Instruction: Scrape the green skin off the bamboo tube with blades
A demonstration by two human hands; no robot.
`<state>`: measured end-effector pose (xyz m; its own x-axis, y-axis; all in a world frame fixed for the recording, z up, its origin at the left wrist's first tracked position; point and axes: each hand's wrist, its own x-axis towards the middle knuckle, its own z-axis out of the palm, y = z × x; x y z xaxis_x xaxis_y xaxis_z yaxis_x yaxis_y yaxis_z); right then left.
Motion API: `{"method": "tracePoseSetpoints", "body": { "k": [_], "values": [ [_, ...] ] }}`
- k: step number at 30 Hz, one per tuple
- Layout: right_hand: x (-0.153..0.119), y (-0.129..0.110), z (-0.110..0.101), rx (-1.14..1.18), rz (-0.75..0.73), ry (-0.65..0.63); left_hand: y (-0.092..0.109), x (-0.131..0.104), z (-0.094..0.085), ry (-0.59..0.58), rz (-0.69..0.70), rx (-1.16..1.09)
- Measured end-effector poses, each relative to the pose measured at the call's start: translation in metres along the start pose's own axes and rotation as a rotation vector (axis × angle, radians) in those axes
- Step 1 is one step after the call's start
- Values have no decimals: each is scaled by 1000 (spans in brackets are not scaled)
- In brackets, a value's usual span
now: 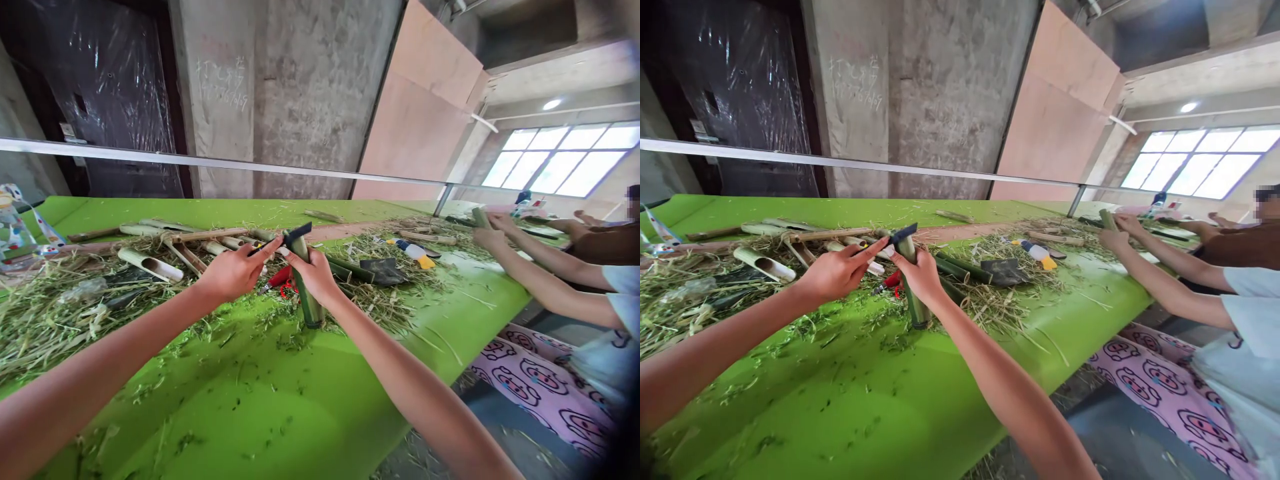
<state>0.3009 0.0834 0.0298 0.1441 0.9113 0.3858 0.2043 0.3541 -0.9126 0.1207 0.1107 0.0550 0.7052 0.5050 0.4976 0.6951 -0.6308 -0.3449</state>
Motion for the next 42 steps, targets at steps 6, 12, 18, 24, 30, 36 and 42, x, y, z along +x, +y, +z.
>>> {"method": "tracePoseSetpoints", "body": {
  "k": [6,12,18,24,30,36,42],
  "values": [
    [2,4,-1,125,63,-77,-11,4,-9,-32,-2,-42],
    [3,5,-6,303,127,-145,-8,-2,3,-33,201,-3],
    [4,2,-6,394,138,-133,-7,-4,6,-13,225,-71],
    [3,-1,-9,402,135,-192,-8,-5,9,-55,244,-104],
    [3,-1,-10,452,154,-162,-5,-6,13,-42,259,-218],
    [-1,-3,-7,408,200,-175,-5,-3,7,-4,232,-243],
    [-3,-7,-7,339,134,-132,-8,-2,2,44,292,-296]
  ]
}}
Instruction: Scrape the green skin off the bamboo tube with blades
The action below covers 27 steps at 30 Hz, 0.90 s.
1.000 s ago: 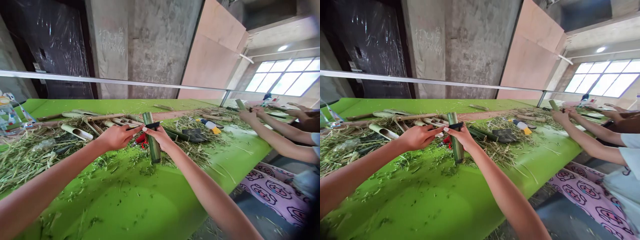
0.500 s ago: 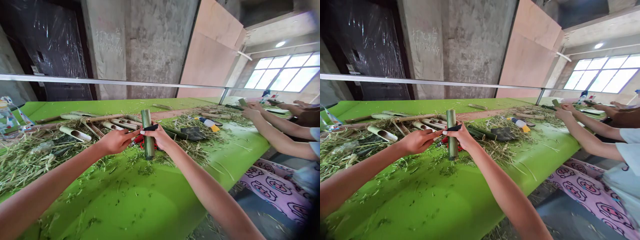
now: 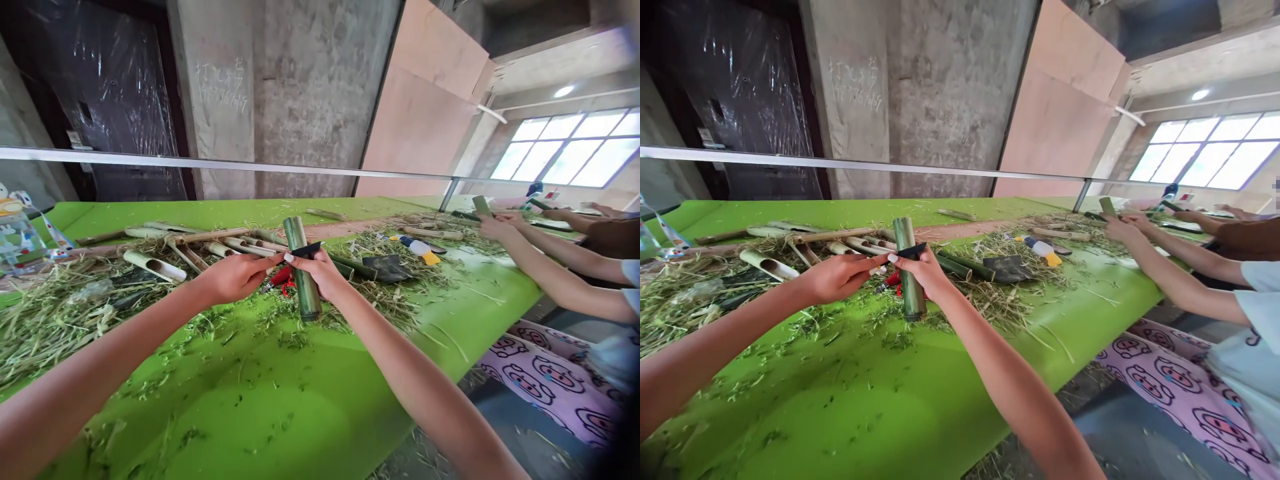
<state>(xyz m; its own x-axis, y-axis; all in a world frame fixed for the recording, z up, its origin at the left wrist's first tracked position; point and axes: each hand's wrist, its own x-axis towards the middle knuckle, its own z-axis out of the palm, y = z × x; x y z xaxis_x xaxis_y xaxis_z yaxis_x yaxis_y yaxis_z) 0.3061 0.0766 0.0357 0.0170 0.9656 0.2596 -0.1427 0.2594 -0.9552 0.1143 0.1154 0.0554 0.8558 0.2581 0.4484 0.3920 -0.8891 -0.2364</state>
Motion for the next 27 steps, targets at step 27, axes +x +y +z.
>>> {"method": "tracePoseSetpoints", "body": {
  "k": [27],
  "values": [
    [-1,-5,-4,-427,-260,37,3,0,-9,-35,-61,188]
  ]
}}
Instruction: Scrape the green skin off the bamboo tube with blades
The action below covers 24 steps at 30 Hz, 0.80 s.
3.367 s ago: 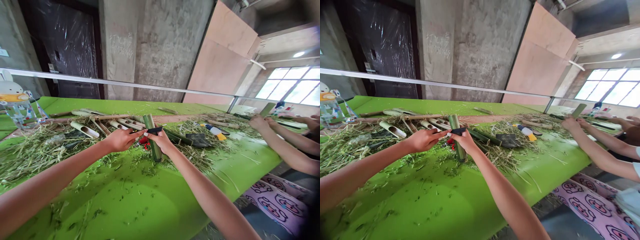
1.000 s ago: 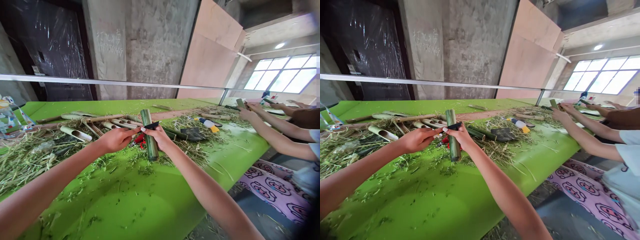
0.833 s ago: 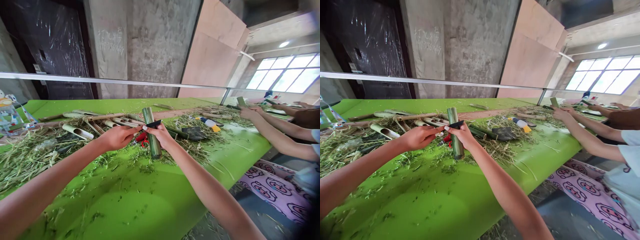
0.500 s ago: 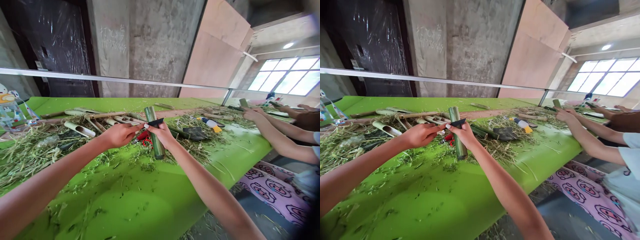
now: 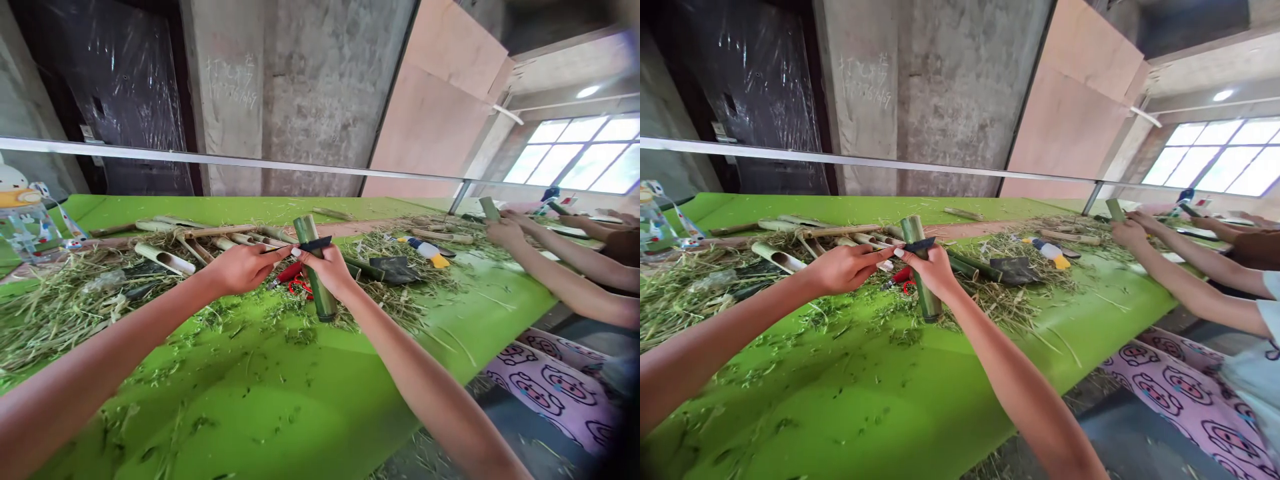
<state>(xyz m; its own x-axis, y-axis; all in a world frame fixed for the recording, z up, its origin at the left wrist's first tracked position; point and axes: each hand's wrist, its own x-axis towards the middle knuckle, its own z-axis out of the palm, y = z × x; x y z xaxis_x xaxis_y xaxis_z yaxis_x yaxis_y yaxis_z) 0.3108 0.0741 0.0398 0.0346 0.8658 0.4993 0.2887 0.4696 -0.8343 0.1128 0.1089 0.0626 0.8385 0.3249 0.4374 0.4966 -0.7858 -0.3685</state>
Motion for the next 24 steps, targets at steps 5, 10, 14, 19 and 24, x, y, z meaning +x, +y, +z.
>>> {"method": "tracePoseSetpoints", "body": {
  "k": [5,10,14,19,24],
  "values": [
    [-3,1,-1,20,13,4,5,1,3,11,-8,84],
    [-4,4,-1,38,42,41,8,2,6,28,-22,127],
    [-4,2,0,44,51,22,6,2,8,40,-18,148],
    [-5,-2,1,80,126,46,8,3,8,27,-56,161],
    [-2,3,-2,24,115,4,4,3,4,0,-85,149]
  ]
}}
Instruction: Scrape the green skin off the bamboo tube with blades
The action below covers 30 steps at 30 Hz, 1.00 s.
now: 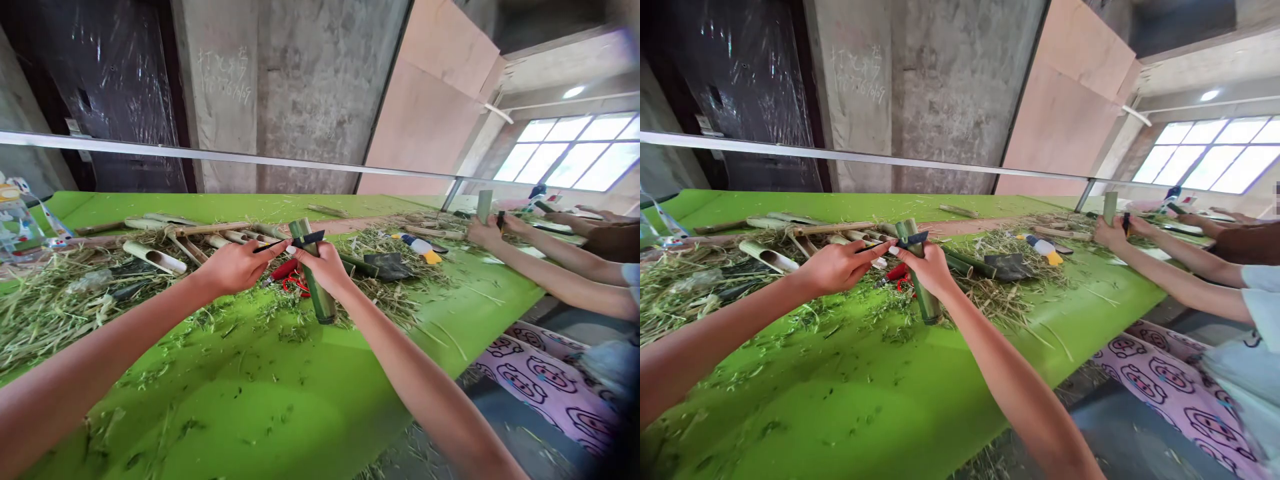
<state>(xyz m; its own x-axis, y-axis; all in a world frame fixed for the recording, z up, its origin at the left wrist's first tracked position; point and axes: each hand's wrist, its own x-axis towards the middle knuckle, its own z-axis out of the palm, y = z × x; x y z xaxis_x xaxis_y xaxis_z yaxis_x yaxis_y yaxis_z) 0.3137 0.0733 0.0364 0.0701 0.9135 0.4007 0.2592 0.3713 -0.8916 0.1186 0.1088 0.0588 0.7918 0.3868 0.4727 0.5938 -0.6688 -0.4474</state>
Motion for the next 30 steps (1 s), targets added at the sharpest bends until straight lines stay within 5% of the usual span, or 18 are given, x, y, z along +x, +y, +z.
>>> {"method": "tracePoseSetpoints", "body": {
  "k": [6,16,23,30],
  "values": [
    [3,4,-3,40,38,-55,-13,7,-12,16,-39,-135],
    [5,10,-6,143,44,-43,9,4,2,-104,48,-153],
    [5,9,-4,177,-53,-77,7,3,-2,-46,48,-142],
    [1,0,-4,-86,-182,17,-1,2,-2,50,103,-114]
  ]
}}
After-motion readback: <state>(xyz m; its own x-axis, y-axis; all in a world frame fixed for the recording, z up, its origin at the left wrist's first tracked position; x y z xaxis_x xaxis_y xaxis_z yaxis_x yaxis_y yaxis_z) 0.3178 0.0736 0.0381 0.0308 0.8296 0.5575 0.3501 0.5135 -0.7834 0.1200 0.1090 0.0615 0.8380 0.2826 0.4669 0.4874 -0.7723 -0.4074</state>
